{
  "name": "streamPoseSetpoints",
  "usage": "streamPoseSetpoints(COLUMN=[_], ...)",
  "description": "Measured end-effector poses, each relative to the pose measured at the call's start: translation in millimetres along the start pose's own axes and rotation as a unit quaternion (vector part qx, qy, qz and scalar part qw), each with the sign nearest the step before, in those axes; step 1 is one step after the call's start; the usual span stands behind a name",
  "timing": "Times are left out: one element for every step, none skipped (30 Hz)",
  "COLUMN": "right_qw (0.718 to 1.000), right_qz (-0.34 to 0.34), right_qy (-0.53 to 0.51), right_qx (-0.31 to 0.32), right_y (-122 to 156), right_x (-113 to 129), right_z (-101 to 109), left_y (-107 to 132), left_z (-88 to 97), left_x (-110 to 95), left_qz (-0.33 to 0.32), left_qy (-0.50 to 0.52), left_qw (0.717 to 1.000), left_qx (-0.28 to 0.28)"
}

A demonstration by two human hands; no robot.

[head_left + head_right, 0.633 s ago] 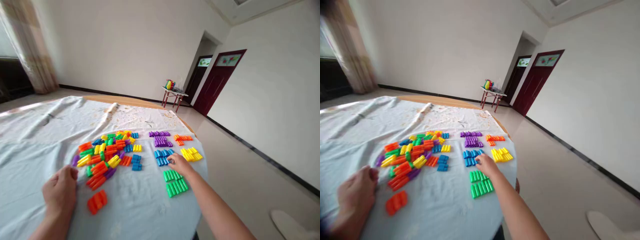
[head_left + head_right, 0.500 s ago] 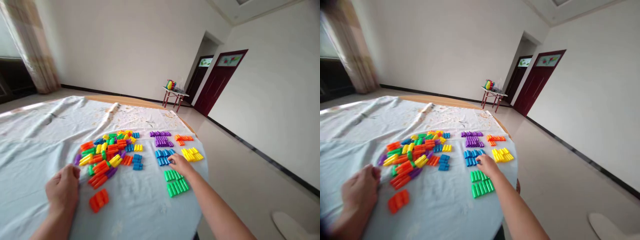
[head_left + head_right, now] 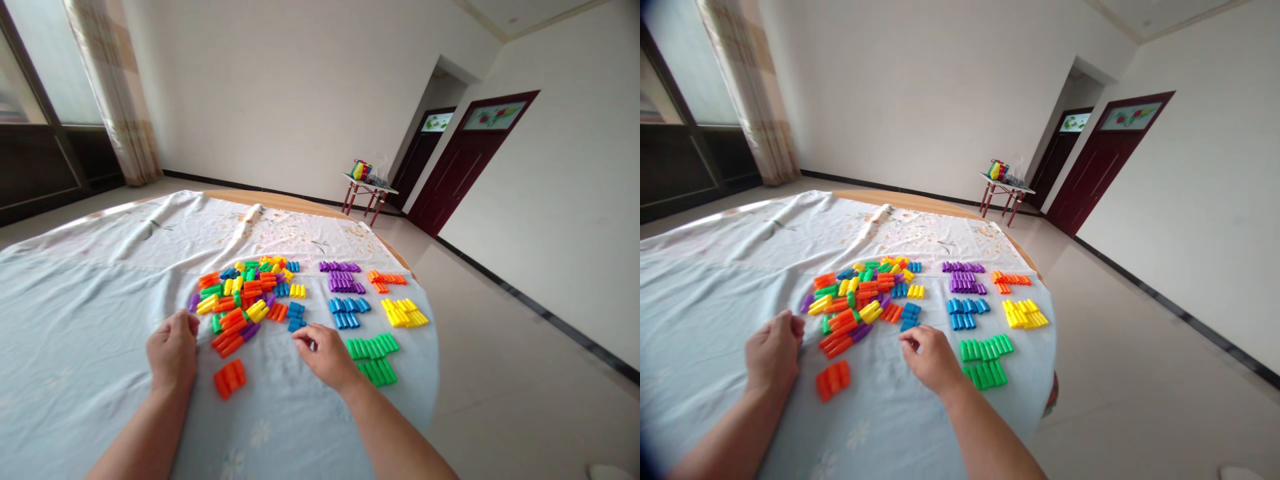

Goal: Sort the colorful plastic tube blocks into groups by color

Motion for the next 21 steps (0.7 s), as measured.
streamPoseSetpoints(right_qw=[1.0, 1.0, 1.0, 1.0, 0.999, 0.999, 0.998, 0.998, 0.997, 0.997, 0.995, 0.994, 0.991, 0.988, 0.985, 0.983, 0.981, 0.979, 0.979, 0.98, 0.983], right_qz=[-0.002, -0.002, 0.0, 0.004, 0.01, 0.016, 0.023, 0.031, 0.041, 0.054, 0.072, 0.092, 0.113, 0.132, 0.148, 0.16, 0.168, 0.172, 0.171, 0.163, 0.149], right_qy=[-0.006, -0.01, -0.012, -0.011, -0.008, -0.004, 0.0, 0.004, 0.006, 0.005, 0.002, -0.002, -0.004, -0.003, 0.0, 0.005, 0.011, 0.016, 0.022, 0.03, 0.04], right_qx=[0.004, 0.009, 0.016, 0.024, 0.033, 0.042, 0.05, 0.055, 0.059, 0.062, 0.064, 0.066, 0.07, 0.075, 0.083, 0.092, 0.1, 0.107, 0.109, 0.105, 0.095], right_y=[-1, -2, -3, -4, -5, -6, -7, -7, -7, -8, -7, -7, -6, -4, -3, -2, 0, 1, 1, 1, 0], right_x=[2, 3, 5, 8, 11, 15, 20, 25, 30, 37, 43, 50, 55, 60, 63, 64, 65, 64, 62, 59, 55], right_z=[-9, -18, -25, -32, -38, -43, -48, -51, -55, -58, -60, -63, -67, -71, -75, -80, -83, -86, -87, -86, -83], left_y=[0, 1, 1, 1, 2, 2, 2, 2, 3, 3, 3, 3, 3, 3, 3, 3, 3, 3, 3, 3, 3], left_z=[0.0, -0.1, -0.2, -0.4, -0.7, -1.1, -1.4, -1.8, -2.0, -2.1, -2.1, -2.1, -2.0, -2.0, -1.9, -1.9, -1.9, -1.8, -1.7, -1.6, -1.6], left_x=[0, 1, 1, 0, 0, 0, -1, -1, -1, -1, -2, -2, -2, -2, -2, -2, -3, -3, -3, -4, -4], left_qz=[0.006, 0.009, 0.012, 0.013, 0.013, 0.013, 0.013, 0.013, 0.013, 0.013, 0.012, 0.011, 0.01, 0.009, 0.009, 0.007, 0.006, 0.005, 0.004, 0.003, 0.001], left_qy=[0.011, 0.019, 0.025, 0.029, 0.032, 0.033, 0.033, 0.033, 0.032, 0.031, 0.031, 0.03, 0.029, 0.028, 0.026, 0.024, 0.023, 0.021, 0.019, 0.016, 0.014], left_qw=[1.0, 1.0, 1.0, 0.999, 0.999, 0.999, 0.999, 0.999, 0.999, 0.999, 0.999, 0.999, 0.999, 1.0, 1.0, 1.0, 1.0, 1.0, 1.0, 1.0, 1.0], left_qx=[0.001, 0.001, 0.001, 0.001, 0.002, 0.002, 0.003, 0.004, 0.004, 0.004, 0.004, 0.005, 0.006, 0.007, 0.008, 0.008, 0.008, 0.008, 0.006, 0.004, 0.004])
Point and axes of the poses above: each hand's wrist, its own y-axis away from the middle knuckle, its own z-axis out of the back of the hand, x = y × z, the point moved 8 cm from there along -y, towards the middle knuckle, and after that the axes turned 10 degrees about y, right-handed, at the moved point
